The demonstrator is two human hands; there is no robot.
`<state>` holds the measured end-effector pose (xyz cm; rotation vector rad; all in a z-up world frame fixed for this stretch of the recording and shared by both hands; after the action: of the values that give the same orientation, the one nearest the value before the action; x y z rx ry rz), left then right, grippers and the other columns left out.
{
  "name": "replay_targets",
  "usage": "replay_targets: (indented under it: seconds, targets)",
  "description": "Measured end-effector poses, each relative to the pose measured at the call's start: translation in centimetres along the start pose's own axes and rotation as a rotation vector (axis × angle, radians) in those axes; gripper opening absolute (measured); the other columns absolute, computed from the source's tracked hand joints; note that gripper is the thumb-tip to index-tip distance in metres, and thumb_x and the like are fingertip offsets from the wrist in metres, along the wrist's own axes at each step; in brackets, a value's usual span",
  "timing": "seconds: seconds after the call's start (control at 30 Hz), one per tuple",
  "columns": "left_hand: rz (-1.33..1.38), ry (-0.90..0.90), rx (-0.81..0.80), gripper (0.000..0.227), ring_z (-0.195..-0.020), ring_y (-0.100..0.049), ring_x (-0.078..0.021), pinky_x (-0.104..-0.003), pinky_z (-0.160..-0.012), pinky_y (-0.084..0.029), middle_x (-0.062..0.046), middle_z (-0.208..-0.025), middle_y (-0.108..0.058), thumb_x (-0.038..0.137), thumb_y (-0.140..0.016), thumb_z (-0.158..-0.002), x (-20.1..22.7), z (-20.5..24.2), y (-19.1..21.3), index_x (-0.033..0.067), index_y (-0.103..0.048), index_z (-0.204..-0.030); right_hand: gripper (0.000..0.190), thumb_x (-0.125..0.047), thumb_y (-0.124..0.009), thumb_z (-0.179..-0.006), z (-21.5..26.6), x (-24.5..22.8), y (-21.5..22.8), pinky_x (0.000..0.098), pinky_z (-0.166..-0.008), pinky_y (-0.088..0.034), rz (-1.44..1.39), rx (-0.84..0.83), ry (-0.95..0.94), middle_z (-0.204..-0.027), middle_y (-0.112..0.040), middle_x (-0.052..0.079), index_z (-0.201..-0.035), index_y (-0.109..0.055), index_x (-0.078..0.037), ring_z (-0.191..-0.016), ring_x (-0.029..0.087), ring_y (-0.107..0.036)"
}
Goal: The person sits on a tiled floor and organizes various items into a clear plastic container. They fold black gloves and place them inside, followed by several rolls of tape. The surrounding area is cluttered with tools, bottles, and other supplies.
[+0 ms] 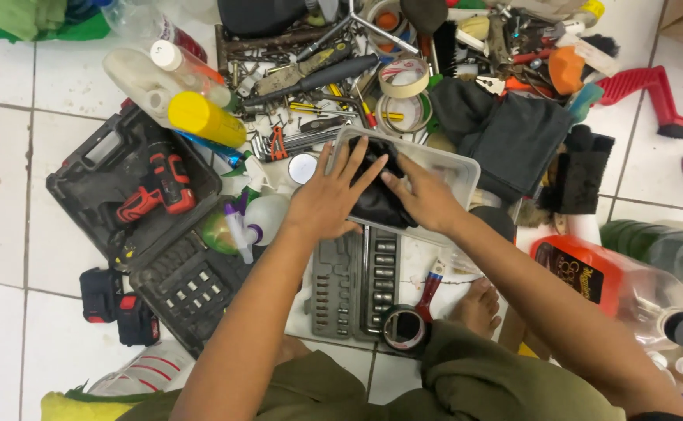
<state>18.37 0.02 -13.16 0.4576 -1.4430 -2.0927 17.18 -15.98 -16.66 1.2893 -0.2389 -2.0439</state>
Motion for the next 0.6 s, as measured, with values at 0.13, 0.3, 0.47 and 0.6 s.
replay_targets:
  seconds: [0.13,0.3,0.47,0.6]
  targets:
    - [0.015,-0.072,-0.021,0.125,-0.149,-0.020,-0.0394,-0.057,-0.124,-0.010,-0.022,-0.164,-0.004,0.064,-0.076,-0.071,-0.1,-0.9,-0.4,0.0164,-0.003,-0.161,0.058,-0.040,-0.033,-0.105,1.5,-2.1,-1.2,0.0586,-0.112,-0.034,-0.091,-0.153,0.092,-0.156,-0.036,0.020,-0.155,-0.030,-0.013,-0.138,0.044,-0.039]
    - [-0.255,-0.104,-0.142,0.096,-0.145,-0.030,-0.0332,-0.057,-0.124,-0.005,-0.020,-0.150,-0.040,0.058,-0.063,-0.085,0.0,-1.4,-2.9,0.0077,-0.023,-0.156,0.047,-0.020,-0.048,-0.099,3.2,-3.3,3.0,0.0579,-0.109,-0.038,0.023,-0.126,0.096,-0.142,-0.050,0.032,-0.140,-0.052,0.003,-0.130,0.049,-0.048]
    - [-0.173,-0.136,-0.171,0.105,-0.150,-0.018,-0.0341,-0.061,-0.121,-0.002,-0.018,-0.160,-0.022,0.082,-0.038,-0.084,0.9,-1.0,1.0,0.0164,-0.006,-0.160,0.025,-0.021,-0.056,-0.097,3.8,7.2,11.1,0.0444,-0.082,-0.053,0.052,0.477,-0.222,-0.099,-0.073,0.008,-0.119,-0.069,-0.020,-0.097,0.029,-0.069]
    - [0.008,-0.161,-0.079,0.088,-0.149,-0.019,-0.0344,-0.058,-0.121,-0.006,-0.017,-0.161,-0.022,0.074,-0.029,-0.093,2.4,-4.6,2.5,0.0211,-0.011,-0.161,0.060,-0.036,-0.077,-0.089,5.5,13.6,13.0,0.0528,-0.092,-0.051,0.218,0.847,-0.468,-0.124,-0.049,0.018,-0.133,-0.044,-0.012,-0.118,0.041,-0.052]
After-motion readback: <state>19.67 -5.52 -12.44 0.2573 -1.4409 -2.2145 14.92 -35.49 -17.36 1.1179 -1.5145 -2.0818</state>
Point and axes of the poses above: each hand's wrist, its own z-axis away from the middle knuckle, its own y-axis out of the back of the hand, x = y × z, the point moved 5 cm from there along -z, towards the middle knuckle
